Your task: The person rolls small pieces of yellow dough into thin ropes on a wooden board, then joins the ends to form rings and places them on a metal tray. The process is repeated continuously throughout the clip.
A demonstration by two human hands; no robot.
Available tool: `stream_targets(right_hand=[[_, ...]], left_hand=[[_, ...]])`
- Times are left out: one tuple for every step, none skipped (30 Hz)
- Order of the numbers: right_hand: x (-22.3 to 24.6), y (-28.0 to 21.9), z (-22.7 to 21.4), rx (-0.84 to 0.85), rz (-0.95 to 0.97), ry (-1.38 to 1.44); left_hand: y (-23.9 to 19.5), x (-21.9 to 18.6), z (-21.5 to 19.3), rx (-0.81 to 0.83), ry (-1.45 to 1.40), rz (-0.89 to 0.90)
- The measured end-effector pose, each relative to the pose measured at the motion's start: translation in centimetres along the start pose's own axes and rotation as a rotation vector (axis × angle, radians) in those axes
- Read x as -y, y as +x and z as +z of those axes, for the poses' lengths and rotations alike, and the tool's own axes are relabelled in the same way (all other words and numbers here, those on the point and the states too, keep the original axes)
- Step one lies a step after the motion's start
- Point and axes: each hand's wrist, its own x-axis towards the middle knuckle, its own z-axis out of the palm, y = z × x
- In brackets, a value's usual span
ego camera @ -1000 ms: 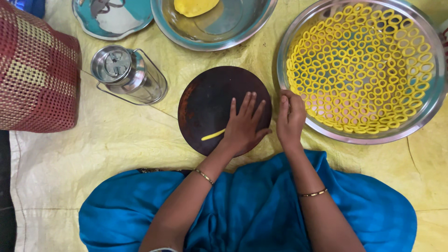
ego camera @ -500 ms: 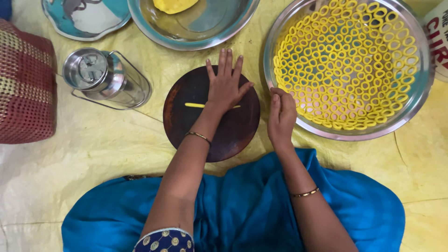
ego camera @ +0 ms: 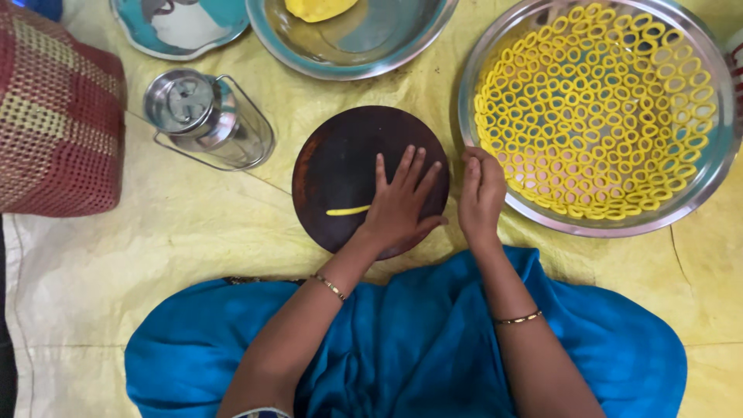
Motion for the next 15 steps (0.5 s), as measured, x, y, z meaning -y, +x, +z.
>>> stream_targets(right_hand=[[-0.2, 0.0, -0.2, 0.005, 0.006, -0.017], [-0.5, 0.2, -0.5, -0.009, 0.023, 0.012], [-0.8, 0.4, -0.8, -0.024, 0.041, 0.041], [-1.0, 0.6, -0.9, -0.038, 0.060, 0.070], [-1.1, 0.7, -1.0, -0.037, 0.088, 0.086], [-1.2, 0.8, -1.1, -0.036, 0.116, 0.101], [-1.2, 0.8, -1.1, -0.036, 0.143, 0.117], [-1.1, 0.7, -1.0, -0.027, 0.127, 0.107], [-1.0, 0.4, -0.9, -0.018, 0.114, 0.096], [-0.9, 0.4, -0.5, -0.010, 0.101, 0.085], [-0.9, 0.3, -0.3, -0.002, 0.082, 0.072], [-0.8, 0.1, -0.1, 0.006, 0.062, 0.060], [-0.8, 0.0, 0.0, 0.013, 0.044, 0.044], [-0.8, -0.1, 0.0, 0.014, 0.041, 0.038], [-0.8, -0.1, -0.1, 0.014, 0.038, 0.031]], left_hand=[[-0.8, 0.0, -0.2, -0.025, -0.041, -0.031], [-1.5, 0.2, -0.3, -0.050, -0.083, -0.061], [-2.2, 0.6, -0.4, -0.138, -0.128, -0.117], [-3.0, 1.3, -0.5, -0.227, -0.172, -0.172], [-3.6, 2.0, -0.6, -0.318, -0.216, -0.226], [-4.4, 2.7, -0.7, -0.279, -0.168, -0.246], [-5.2, 3.3, -0.7, -0.242, -0.120, -0.264], [-5.7, 3.5, -0.7, -0.204, -0.072, -0.283], [-6.3, 3.4, -0.4, -0.139, -0.012, -0.263], [-6.7, 3.2, -0.2, -0.075, 0.048, -0.243], [-6.9, 3.1, 0.1, -0.008, 0.105, -0.221], [-6.8, 3.2, 0.3, 0.001, 0.135, -0.218], [-6.5, 3.2, 0.6, 0.011, 0.161, -0.214], [-6.2, 3.3, 0.9, 0.020, 0.186, -0.209], [-5.6, 3.7, 1.1, 0.022, 0.205, -0.215]])
